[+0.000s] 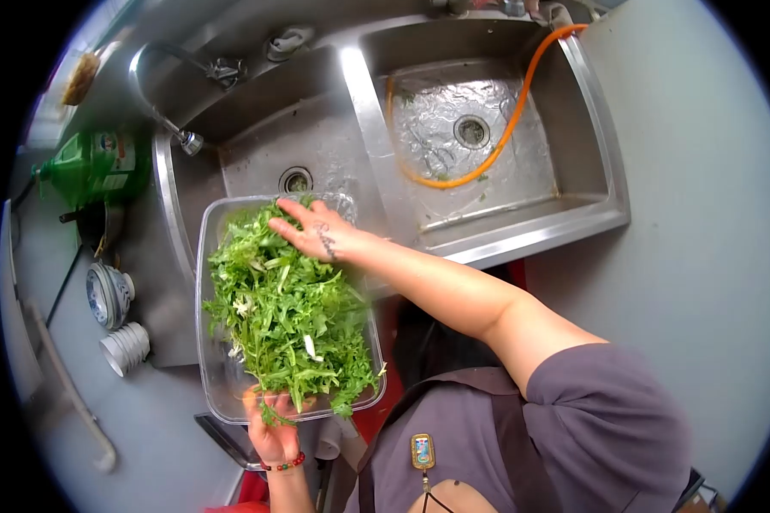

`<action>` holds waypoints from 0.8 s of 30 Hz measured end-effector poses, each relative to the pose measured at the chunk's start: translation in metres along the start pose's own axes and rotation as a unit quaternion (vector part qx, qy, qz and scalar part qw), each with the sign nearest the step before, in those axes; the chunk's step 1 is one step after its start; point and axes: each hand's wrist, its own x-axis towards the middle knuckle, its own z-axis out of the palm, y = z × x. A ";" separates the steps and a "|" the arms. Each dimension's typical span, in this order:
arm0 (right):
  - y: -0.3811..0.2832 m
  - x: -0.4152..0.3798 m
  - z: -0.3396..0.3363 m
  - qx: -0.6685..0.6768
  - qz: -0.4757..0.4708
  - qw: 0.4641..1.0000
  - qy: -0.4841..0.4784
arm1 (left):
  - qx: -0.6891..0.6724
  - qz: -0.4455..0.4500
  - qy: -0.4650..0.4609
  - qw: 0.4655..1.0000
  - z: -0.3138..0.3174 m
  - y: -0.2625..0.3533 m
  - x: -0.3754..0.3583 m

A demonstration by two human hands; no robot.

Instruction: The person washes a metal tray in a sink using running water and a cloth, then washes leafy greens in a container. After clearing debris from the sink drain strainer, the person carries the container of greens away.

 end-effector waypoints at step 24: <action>-0.003 -0.004 0.022 0.029 -0.042 0.993 0.103 | 0.032 0.056 0.044 0.997 -0.001 0.015 0.003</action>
